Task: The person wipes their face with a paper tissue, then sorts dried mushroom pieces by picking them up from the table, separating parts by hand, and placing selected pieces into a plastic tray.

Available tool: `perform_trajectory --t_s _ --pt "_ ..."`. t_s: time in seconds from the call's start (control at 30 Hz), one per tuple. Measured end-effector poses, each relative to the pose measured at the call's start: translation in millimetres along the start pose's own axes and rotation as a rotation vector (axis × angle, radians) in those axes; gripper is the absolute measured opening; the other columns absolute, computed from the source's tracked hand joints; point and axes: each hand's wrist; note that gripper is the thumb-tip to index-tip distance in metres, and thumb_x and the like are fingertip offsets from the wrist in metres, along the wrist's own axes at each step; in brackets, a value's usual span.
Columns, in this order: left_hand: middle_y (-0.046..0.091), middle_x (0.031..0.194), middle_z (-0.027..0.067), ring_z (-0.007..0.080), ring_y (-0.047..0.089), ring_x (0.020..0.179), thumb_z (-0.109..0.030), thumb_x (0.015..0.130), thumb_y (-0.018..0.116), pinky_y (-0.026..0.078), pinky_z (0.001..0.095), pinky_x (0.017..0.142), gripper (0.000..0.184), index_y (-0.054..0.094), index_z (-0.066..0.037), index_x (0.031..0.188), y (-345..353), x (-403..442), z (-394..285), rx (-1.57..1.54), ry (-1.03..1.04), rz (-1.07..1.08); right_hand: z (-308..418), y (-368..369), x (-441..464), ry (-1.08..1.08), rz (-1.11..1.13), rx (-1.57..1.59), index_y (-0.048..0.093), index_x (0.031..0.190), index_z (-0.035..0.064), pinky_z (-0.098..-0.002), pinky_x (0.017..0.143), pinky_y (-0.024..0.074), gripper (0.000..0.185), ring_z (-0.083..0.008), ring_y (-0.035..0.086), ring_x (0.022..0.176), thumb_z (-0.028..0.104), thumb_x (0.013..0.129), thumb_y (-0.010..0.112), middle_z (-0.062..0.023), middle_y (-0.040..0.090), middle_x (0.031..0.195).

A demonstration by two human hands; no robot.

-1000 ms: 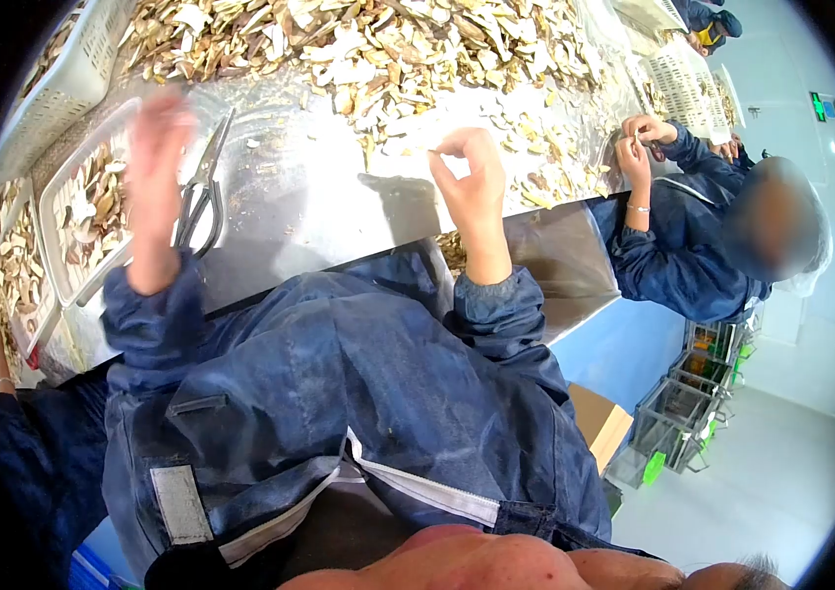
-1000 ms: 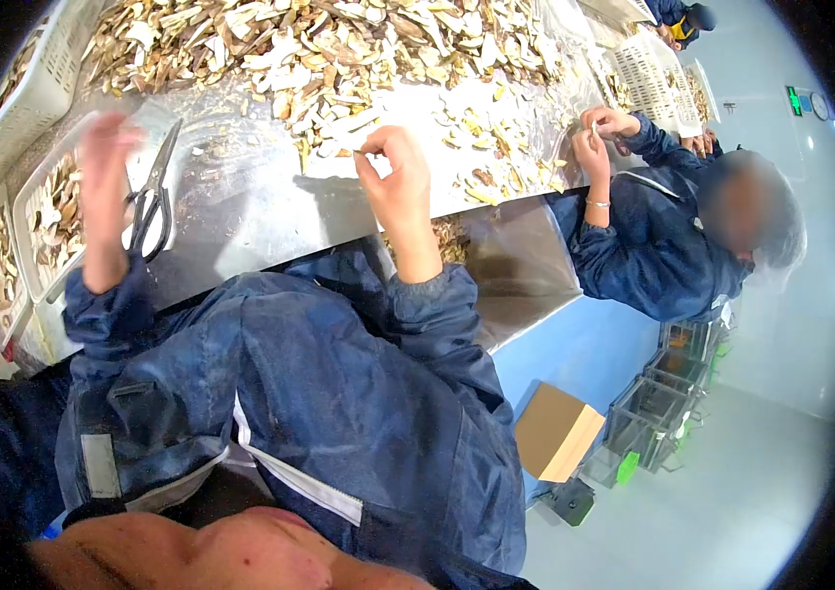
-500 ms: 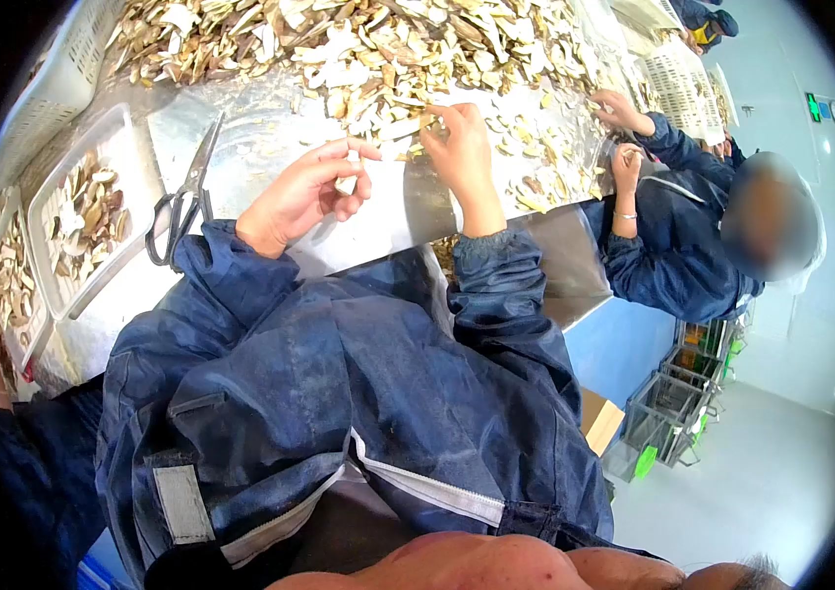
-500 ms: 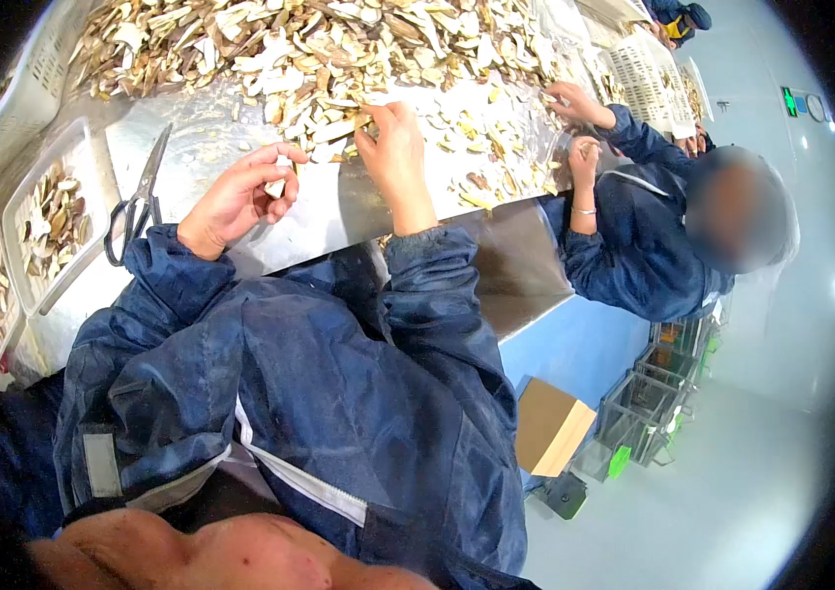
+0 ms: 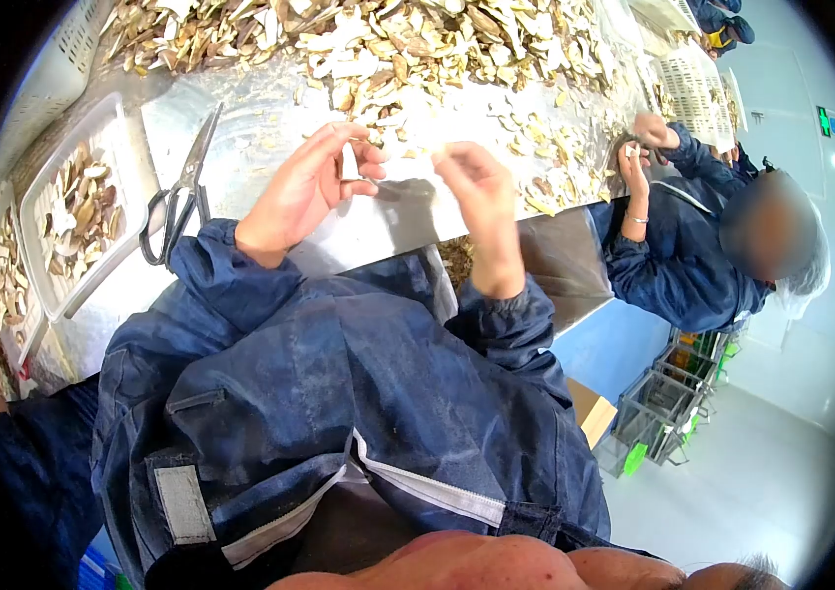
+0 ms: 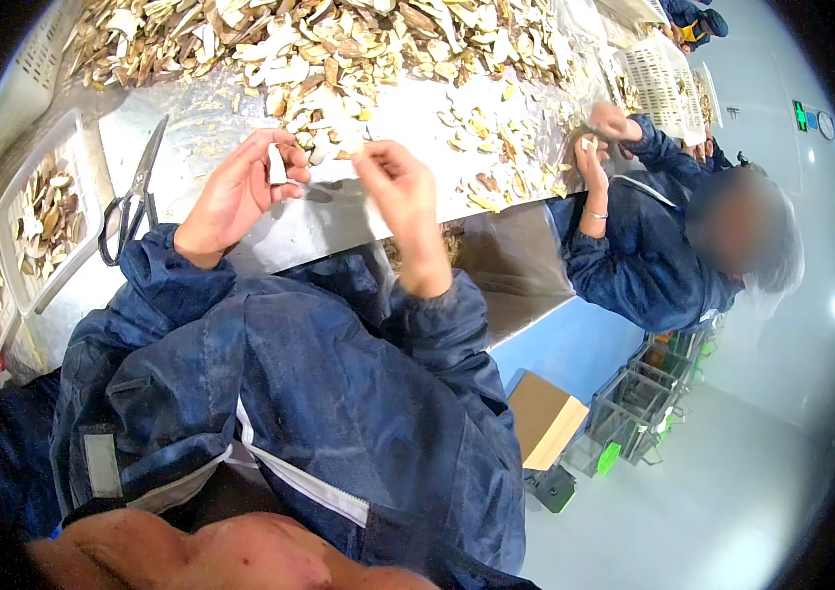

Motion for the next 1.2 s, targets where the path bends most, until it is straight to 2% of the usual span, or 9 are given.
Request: perform_trajectory --t_s 0.07,0.17,0.2,0.37,0.47,0.67,0.9,1.07,1.2 --pt "0.062 0.114 0.0128 0.0218 0.064 0.101 -0.033 0.107 0.039 0.056 0.0360 0.083 0.037 0.051 -0.005 0.129 13.7 -0.9 -0.2 -0.109 -0.039 -0.013 12.7 27.5 -16.7 -0.005 0.109 0.017 0.069 0.101 -0.0023 -0.0225 0.064 0.0493 0.015 -0.0077 0.062 0.074 0.011 0.093 0.069 -0.0048 0.070 0.084" --pt "0.062 0.118 0.0136 0.0231 0.065 0.104 -0.034 0.107 0.038 0.057 0.0388 0.086 0.041 0.049 -0.005 0.133 3.6 0.6 2.5 -0.139 -0.075 0.018 6.9 28.1 -4.6 -0.082 -0.044 -0.256 0.070 0.101 -0.0009 -0.0259 0.063 0.0502 0.018 -0.0119 0.064 0.069 0.015 0.093 0.068 -0.0104 0.070 0.079" --pt "0.063 0.118 0.0135 0.0232 0.065 0.104 -0.035 0.107 0.038 0.058 0.0393 0.086 0.042 0.049 -0.004 0.134 -1.0 0.4 3.9 -0.129 -0.082 0.038 8.6 25.0 8.5 -0.129 -0.155 -0.569 0.070 0.097 0.0010 -0.0320 0.063 0.0514 0.020 -0.0227 0.067 0.067 0.020 0.091 0.068 -0.0168 0.069 0.075" --pt "0.058 0.087 0.0035 0.0109 0.053 0.065 -0.026 0.103 0.048 0.043 0.0251 0.052 0.023 0.057 -0.006 0.108 3.9 -4.0 -4.3 -0.023 -0.132 -0.100 -12.7 30.9 42.4 -0.281 -0.271 -1.014 0.069 0.089 0.0028 -0.0438 0.065 0.0515 0.023 -0.0356 0.066 0.070 0.026 0.085 0.071 -0.0164 0.069 0.077" --pt "0.059 0.087 0.0039 0.0109 0.053 0.065 -0.025 0.102 0.049 0.043 0.0252 0.052 0.021 0.057 -0.006 0.105 0.3 -3.6 -4.7 -0.025 -0.095 -0.073 -11.5 29.6 40.0 -0.259 -0.219 -1.072 0.070 0.090 0.0029 -0.0429 0.068 0.0519 0.025 -0.0333 0.066 0.075 0.027 0.082 0.073 -0.0149 0.069 0.081" --pt "0.061 0.090 0.0058 0.0126 0.053 0.062 -0.023 0.102 0.048 0.043 0.0256 0.051 0.021 0.057 -0.006 0.110 -6.8 -2.9 -0.9 0.010 -0.090 -0.005 -25.6 3.4 37.3 -0.192 -0.162 -0.765 0.071 0.097 0.0036 -0.0383 0.071 0.0516 0.027 -0.0301 0.066 0.081 0.026 0.081 0.072 -0.0137 0.068 0.088" --pt "0.062 0.097 0.0086 0.0163 0.063 0.082 -0.039 0.107 0.032 0.052 0.0291 0.063 0.045 0.052 -0.006 0.130 4.1 -1.1 -7.6 0.079 -0.009 -0.105 -18.2 8.4 18.8 -0.265 -0.200 -1.023 0.071 0.090 0.0058 -0.0400 0.069 0.0519 0.018 -0.0303 0.066 0.078 0.020 0.080 0.073 -0.0125 0.067 0.088" --pt "0.062 0.100 0.0080 0.0183 0.063 0.089 -0.040 0.107 0.033 0.053 0.0337 0.073 0.046 0.051 -0.005 0.131 -3.0 1.8 -3.9 0.112 0.041 -0.141 -19.7 -1.9 27.7 -0.322 -0.259 -0.996 0.072 0.088 0.0051 -0.0373 0.066 0.0520 0.016 -0.0278 0.067 0.073 0.018 0.079 0.074 -0.0119 0.069 0.083" --pt "0.063 0.102 0.0083 0.0196 0.064 0.092 -0.041 0.106 0.036 0.054 0.0342 0.073 0.047 0.052 -0.003 0.130 -1.4 0.9 -2.4 0.116 0.065 -0.148 4.2 18.9 24.7 -0.101 -0.128 -0.394 0.074 0.095 0.0038 -0.0307 0.063 0.0510 0.019 -0.0207 0.068 0.071 0.018 0.081 0.074 -0.0131 0.072 0.084"
Point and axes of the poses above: each hand's wrist, its own x-axis towards the middle knuckle, its own y-axis out of the palm, z = x × y
